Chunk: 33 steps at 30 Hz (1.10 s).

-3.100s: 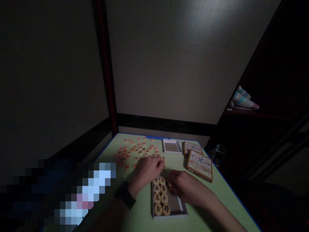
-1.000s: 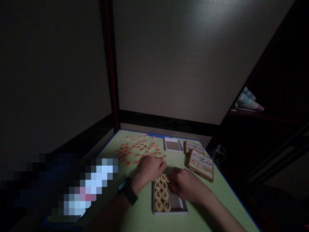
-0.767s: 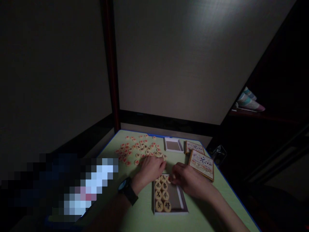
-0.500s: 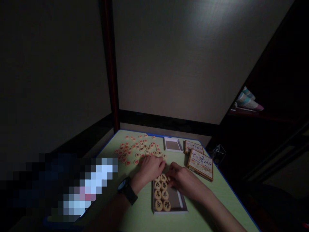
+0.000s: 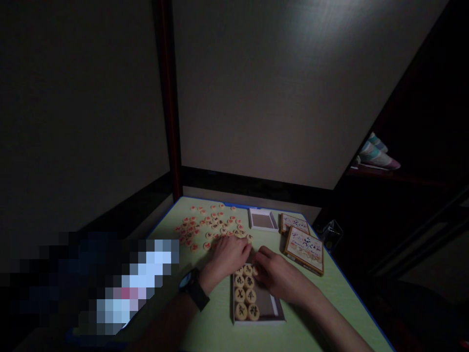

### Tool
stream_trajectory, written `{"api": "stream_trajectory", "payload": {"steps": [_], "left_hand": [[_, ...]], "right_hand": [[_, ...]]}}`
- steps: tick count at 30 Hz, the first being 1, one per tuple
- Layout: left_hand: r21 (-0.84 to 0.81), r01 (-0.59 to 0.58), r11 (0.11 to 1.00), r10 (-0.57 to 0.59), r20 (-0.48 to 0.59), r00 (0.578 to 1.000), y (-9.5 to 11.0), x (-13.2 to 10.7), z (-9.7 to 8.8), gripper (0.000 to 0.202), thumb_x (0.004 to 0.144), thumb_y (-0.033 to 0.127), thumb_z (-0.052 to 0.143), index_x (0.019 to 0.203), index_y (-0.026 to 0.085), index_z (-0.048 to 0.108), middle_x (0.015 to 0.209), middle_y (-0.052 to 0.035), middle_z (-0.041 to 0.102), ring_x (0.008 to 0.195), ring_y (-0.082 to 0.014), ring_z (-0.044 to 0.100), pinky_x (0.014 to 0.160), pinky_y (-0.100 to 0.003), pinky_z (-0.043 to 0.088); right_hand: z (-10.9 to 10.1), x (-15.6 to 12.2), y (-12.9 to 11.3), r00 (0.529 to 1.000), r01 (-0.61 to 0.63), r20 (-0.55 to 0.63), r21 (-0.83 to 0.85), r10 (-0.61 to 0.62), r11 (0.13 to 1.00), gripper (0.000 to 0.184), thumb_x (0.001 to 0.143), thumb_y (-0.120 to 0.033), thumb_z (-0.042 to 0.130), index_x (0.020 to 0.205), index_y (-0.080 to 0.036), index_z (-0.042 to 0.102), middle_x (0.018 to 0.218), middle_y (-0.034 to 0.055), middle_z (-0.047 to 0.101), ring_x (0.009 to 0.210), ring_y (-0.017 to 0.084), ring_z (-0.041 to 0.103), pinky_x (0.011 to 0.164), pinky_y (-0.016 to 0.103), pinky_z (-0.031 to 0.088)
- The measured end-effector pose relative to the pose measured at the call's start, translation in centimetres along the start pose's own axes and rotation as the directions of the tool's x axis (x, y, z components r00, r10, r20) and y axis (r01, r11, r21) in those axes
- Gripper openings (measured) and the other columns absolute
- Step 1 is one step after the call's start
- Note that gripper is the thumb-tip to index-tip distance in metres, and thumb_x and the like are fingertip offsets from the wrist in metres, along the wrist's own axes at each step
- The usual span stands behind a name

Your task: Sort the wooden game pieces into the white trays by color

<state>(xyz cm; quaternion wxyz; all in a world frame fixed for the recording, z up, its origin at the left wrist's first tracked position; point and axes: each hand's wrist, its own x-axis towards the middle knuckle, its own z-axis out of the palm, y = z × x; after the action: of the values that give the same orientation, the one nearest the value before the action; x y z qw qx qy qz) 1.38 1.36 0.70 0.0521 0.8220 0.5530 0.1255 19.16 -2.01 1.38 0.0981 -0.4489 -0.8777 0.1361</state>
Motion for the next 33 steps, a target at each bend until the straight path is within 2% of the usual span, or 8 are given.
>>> {"api": "stream_trajectory", "payload": {"steps": [6,14,17,19,22,24,28,33], "left_hand": [[-0.001,0.015,1.000,-0.015,0.003,1.000,0.1,0.0,-0.2,0.040,0.098,0.034,0.037,0.092,0.021,0.074,0.091,-0.0107,0.076,0.085,-0.0244,0.072,0.079,-0.035,0.052],[0.009,0.022,1.000,-0.022,-0.043,0.999,-0.1,0.0,0.0,0.038,0.098,0.033,0.038,0.090,0.022,0.073,0.088,-0.0081,0.076,0.082,-0.0236,0.072,0.075,-0.033,0.051],[0.003,0.027,1.000,-0.027,-0.055,0.998,-0.1,0.1,0.2,0.038,0.098,0.034,0.037,0.091,0.023,0.072,0.089,-0.0077,0.076,0.082,-0.0232,0.072,0.074,-0.032,0.051],[0.003,0.035,0.999,-0.034,-0.059,0.998,-0.1,0.2,0.2,0.038,0.098,0.034,0.036,0.092,0.022,0.071,0.089,-0.0080,0.076,0.083,-0.0230,0.071,0.074,-0.032,0.050],[0.002,0.052,0.999,-0.052,-0.064,0.997,-0.1,0.2,0.3,0.033,0.097,0.034,0.038,0.093,0.021,0.069,0.088,-0.0080,0.075,0.082,-0.0226,0.070,0.074,-0.031,0.050],[-0.002,0.057,0.998,-0.057,-0.067,0.996,-0.2,0.3,0.3,0.029,0.097,0.033,0.039,0.094,0.022,0.067,0.087,-0.0074,0.074,0.081,-0.0222,0.070,0.074,-0.031,0.049],[0.001,0.067,0.998,-0.067,-0.063,0.996,-0.3,0.3,0.2,0.025,0.095,0.028,0.040,0.095,0.023,0.065,0.089,-0.0067,0.074,0.083,-0.0219,0.069,0.075,-0.031,0.049],[-0.021,0.075,0.997,-0.076,-0.055,0.996,-0.3,0.3,0.3,0.022,0.096,0.029,0.041,0.096,0.023,0.063,0.092,-0.0063,0.074,0.087,-0.0216,0.069,0.078,-0.031,0.049]], "right_hand": [[0.1,-0.1,0.1,1.000,0.002,-0.005,0.018,-0.002,1.000,0.023,0.075,-0.004,0.055,0.092,-0.019,0.055,0.097,0.0028,0.054,0.079,0.015,0.055,0.065,0.025,0.036],[-0.6,-0.4,0.0,1.000,-0.030,0.009,0.038,0.030,0.999,0.024,0.073,-0.003,0.054,0.091,-0.019,0.057,0.096,0.0031,0.056,0.077,0.015,0.056,0.064,0.025,0.037],[-1.3,-0.8,0.3,1.000,-0.023,0.002,0.130,0.023,0.991,0.033,0.072,-0.004,0.057,0.102,-0.019,0.058,0.100,0.0043,0.058,0.079,0.015,0.060,0.065,0.025,0.041],[-1.8,-0.9,0.4,1.000,-0.003,-0.014,0.237,0.007,0.971,0.033,0.075,-0.008,0.061,0.106,-0.020,0.058,0.099,0.0048,0.062,0.080,0.016,0.063,0.067,0.026,0.045],[-2.2,-0.7,0.7,0.993,0.046,-0.121,0.343,-0.005,0.938,0.017,0.084,-0.020,0.063,0.101,-0.020,0.059,0.092,0.0038,0.067,0.078,0.017,0.065,0.069,0.028,0.049],[-1.9,-0.3,1.0,0.968,0.076,-0.252,0.309,0.005,0.948,0.008,0.089,-0.026,0.059,0.095,-0.020,0.061,0.085,0.0034,0.067,0.074,0.017,0.064,0.068,0.029,0.048],[-0.6,0.7,2.3,0.893,0.075,-0.450,0.157,0.004,0.985,0.023,0.097,-0.033,0.048,0.087,-0.019,0.065,0.080,0.0049,0.068,0.073,0.019,0.064,0.067,0.030,0.046],[0.9,1.3,3.7,0.863,0.010,-0.504,-0.015,-0.016,1.000,0.035,0.101,-0.037,0.042,0.082,-0.018,0.066,0.076,0.0053,0.067,0.069,0.018,0.064,0.063,0.028,0.042]]}}
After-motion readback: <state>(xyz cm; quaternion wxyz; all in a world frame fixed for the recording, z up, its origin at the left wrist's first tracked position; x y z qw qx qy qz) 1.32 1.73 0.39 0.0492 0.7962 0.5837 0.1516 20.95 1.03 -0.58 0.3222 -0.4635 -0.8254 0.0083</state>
